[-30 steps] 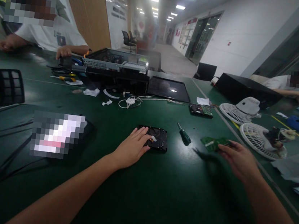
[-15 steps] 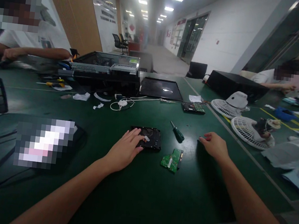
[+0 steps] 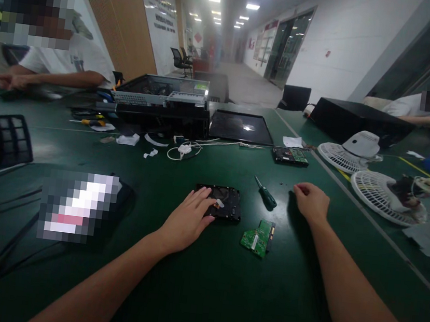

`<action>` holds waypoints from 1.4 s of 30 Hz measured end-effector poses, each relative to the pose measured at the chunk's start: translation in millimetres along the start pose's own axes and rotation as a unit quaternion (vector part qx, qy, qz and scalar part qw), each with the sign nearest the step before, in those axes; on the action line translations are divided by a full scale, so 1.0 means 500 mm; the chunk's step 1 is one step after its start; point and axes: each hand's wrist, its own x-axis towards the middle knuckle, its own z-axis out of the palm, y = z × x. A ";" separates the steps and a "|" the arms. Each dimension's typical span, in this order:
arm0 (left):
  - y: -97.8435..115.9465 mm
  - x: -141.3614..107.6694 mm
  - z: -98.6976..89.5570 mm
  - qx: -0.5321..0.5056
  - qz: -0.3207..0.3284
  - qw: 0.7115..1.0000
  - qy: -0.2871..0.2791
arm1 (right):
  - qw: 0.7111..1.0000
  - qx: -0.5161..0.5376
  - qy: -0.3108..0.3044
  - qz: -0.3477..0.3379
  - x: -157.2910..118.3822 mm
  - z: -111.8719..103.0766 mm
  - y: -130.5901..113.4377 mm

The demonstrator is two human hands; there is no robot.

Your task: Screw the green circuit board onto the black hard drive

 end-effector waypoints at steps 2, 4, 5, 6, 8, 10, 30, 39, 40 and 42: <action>0.002 0.000 -0.004 -0.005 -0.001 1.000 -0.001 | 0.999 0.017 0.033 0.005 -0.015 0.000 0.013; 0.006 0.001 -0.009 -0.004 -0.003 1.000 -0.007 | 1.000 -0.003 0.018 -0.007 -0.021 -0.001 0.026; 0.008 0.001 -0.012 -0.005 -0.005 1.000 -0.009 | 1.000 -0.024 -0.004 -0.009 -0.020 -0.001 0.031; 0.010 0.001 -0.014 -0.006 -0.006 1.000 -0.010 | 0.999 -0.046 -0.021 -0.005 -0.017 0.000 0.035; 0.012 -0.001 -0.019 -0.009 -0.003 1.000 -0.007 | 0.997 -0.072 -0.035 0.003 -0.008 0.003 0.037; 0.009 -0.004 -0.023 -0.019 0.004 1.000 0.001 | 0.996 -0.086 -0.025 0.008 0.002 0.010 0.032; -0.063 -0.027 0.012 0.029 -0.096 0.994 0.047 | 0.998 -0.003 -0.032 -0.048 -0.042 0.006 -0.026; -0.051 -0.022 -0.005 0.025 -0.106 0.994 0.023 | 0.995 -0.068 -0.052 -0.054 -0.033 0.011 -0.019; -0.049 -0.022 -0.007 0.021 -0.111 0.993 0.023 | 0.994 -0.078 -0.056 -0.055 -0.029 0.015 -0.015; -0.048 -0.020 -0.010 0.015 -0.120 0.992 0.024 | 0.994 -0.084 -0.057 -0.049 -0.023 0.024 -0.007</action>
